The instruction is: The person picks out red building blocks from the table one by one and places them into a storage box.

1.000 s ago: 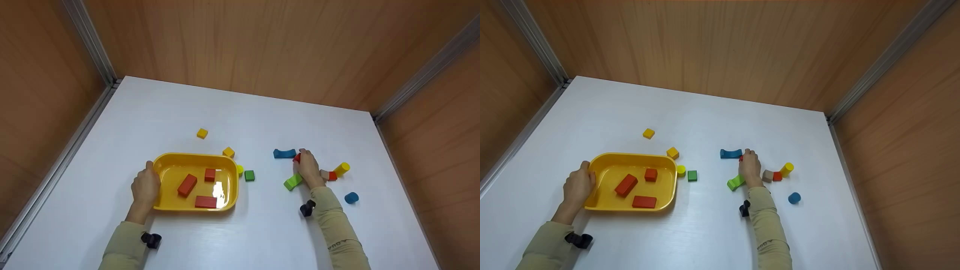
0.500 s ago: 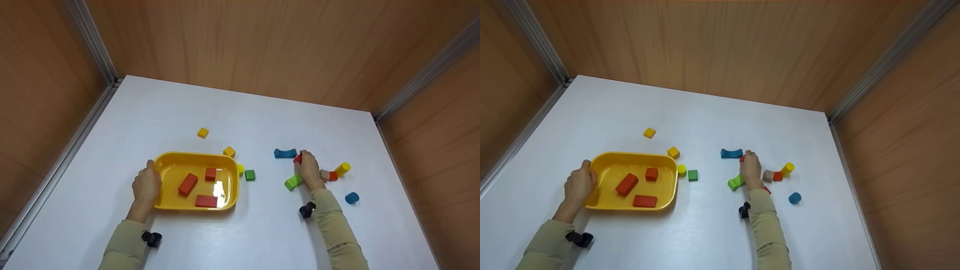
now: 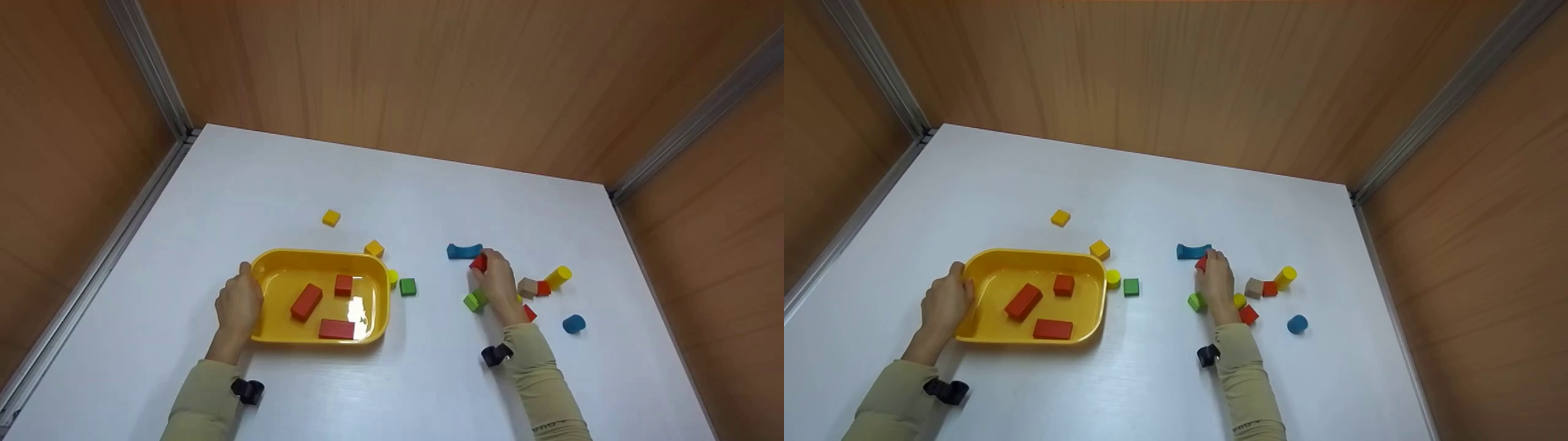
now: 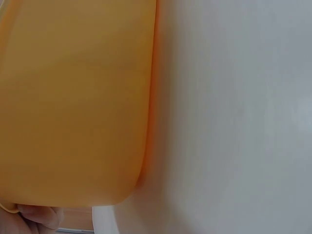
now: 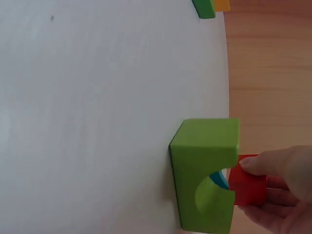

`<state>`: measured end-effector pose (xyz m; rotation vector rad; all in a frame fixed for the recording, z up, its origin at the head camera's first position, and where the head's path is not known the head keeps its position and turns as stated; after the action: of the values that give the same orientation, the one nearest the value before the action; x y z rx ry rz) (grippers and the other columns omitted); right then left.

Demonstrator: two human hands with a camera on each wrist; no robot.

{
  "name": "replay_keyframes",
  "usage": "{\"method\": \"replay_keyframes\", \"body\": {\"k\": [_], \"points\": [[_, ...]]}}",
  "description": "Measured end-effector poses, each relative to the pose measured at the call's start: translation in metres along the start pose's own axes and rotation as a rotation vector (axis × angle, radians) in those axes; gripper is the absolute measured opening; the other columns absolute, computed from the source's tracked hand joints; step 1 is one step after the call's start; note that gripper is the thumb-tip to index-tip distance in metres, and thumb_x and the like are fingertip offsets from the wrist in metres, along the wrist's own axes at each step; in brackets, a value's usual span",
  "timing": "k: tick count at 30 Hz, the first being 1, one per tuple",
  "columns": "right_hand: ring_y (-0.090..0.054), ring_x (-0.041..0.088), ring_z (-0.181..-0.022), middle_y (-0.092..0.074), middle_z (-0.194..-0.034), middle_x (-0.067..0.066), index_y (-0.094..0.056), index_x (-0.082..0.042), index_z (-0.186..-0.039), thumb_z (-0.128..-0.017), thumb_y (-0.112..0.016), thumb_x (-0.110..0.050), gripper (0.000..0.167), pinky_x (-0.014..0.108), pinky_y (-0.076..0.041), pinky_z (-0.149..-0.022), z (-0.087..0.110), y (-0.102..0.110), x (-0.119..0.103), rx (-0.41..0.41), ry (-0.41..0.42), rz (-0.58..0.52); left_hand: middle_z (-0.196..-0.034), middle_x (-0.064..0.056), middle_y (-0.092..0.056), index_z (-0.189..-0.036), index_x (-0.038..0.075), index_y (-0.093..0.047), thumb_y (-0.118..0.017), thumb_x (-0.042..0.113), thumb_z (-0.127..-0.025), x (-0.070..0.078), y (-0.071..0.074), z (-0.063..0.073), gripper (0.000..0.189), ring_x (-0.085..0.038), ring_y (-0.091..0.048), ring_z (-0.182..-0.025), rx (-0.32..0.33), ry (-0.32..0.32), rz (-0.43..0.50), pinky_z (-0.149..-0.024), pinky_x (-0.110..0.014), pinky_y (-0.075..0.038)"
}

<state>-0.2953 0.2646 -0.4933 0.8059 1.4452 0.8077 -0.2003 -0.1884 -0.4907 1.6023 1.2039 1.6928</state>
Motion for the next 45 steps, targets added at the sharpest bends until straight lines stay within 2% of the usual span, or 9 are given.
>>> {"method": "replay_keyframes", "body": {"k": [5, 15, 21, 33, 45], "points": [[-0.049, 0.029, -0.102, -0.051, -0.115, 0.019, -0.046, 0.003, -0.121, -0.08, -0.064, -0.008, 0.046, 0.037, -0.039, -0.089, 0.01, 0.0, -0.02, -0.008, 0.053, -0.04, -0.064, -0.017, -0.051, -0.097, -0.005, -0.042, -0.041, 0.001, -0.087, 0.0, 0.0, 0.0, 0.012, -0.027, -0.051, -0.05, 0.01, -0.005, 0.004, -0.041, -0.038, -0.04], [-0.052, 0.029, -0.101, -0.054, -0.113, 0.017, -0.051, 0.001, -0.116, -0.076, -0.068, -0.005, 0.045, 0.037, -0.042, -0.086, 0.034, 0.005, -0.065, 0.065, 0.194, -0.06, -0.068, -0.019, -0.053, -0.102, -0.007, -0.042, -0.041, 0.002, -0.088, 0.0, 0.0, -0.001, 0.016, -0.027, -0.052, -0.053, -0.017, 0.02, 0.004, -0.045, -0.039, -0.043], [-0.053, 0.026, -0.097, -0.056, -0.11, 0.015, -0.053, 0.0, -0.114, -0.074, -0.069, -0.007, 0.043, 0.035, -0.043, -0.084, 0.047, 0.003, -0.091, 0.086, 0.27, -0.061, -0.069, -0.02, -0.053, -0.103, -0.007, -0.043, -0.041, 0.002, -0.088, 0.0, 0.0, 0.0, 0.017, -0.029, -0.053, -0.054, -0.007, 0.017, 0.004, -0.044, -0.04, -0.043], [-0.055, 0.021, -0.094, -0.058, -0.106, 0.011, -0.055, -0.002, -0.11, -0.073, -0.07, -0.006, 0.04, 0.029, -0.045, -0.081, 0.066, -0.004, -0.141, 0.053, 0.431, -0.107, -0.064, -0.015, -0.05, -0.1, -0.006, -0.041, -0.04, 0.0, -0.088, 0.003, 0.001, 0.001, 0.013, -0.024, -0.047, -0.048, 0.008, -0.016, 0.013, -0.041, -0.033, -0.038], [-0.055, 0.017, -0.091, -0.057, -0.104, 0.008, -0.054, -0.001, -0.109, -0.074, -0.07, -0.008, 0.039, 0.024, -0.046, -0.078, 0.079, -0.022, -0.173, -0.056, 0.521, -0.132, -0.069, -0.02, -0.054, -0.101, -0.006, -0.043, -0.043, 0.002, -0.088, 0.004, 0.001, 0.001, 0.015, -0.03, -0.054, -0.054, 0.014, 0.003, 0.007, -0.046, -0.04, -0.044]]}}
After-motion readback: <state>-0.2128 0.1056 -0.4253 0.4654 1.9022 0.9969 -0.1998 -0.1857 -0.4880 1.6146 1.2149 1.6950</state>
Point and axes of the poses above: each hand's wrist, its own z-axis away from the middle knuckle, its own y-axis out of the back of the hand, x = y × z, the point moved 6 cm from there along -z, towards the middle knuckle
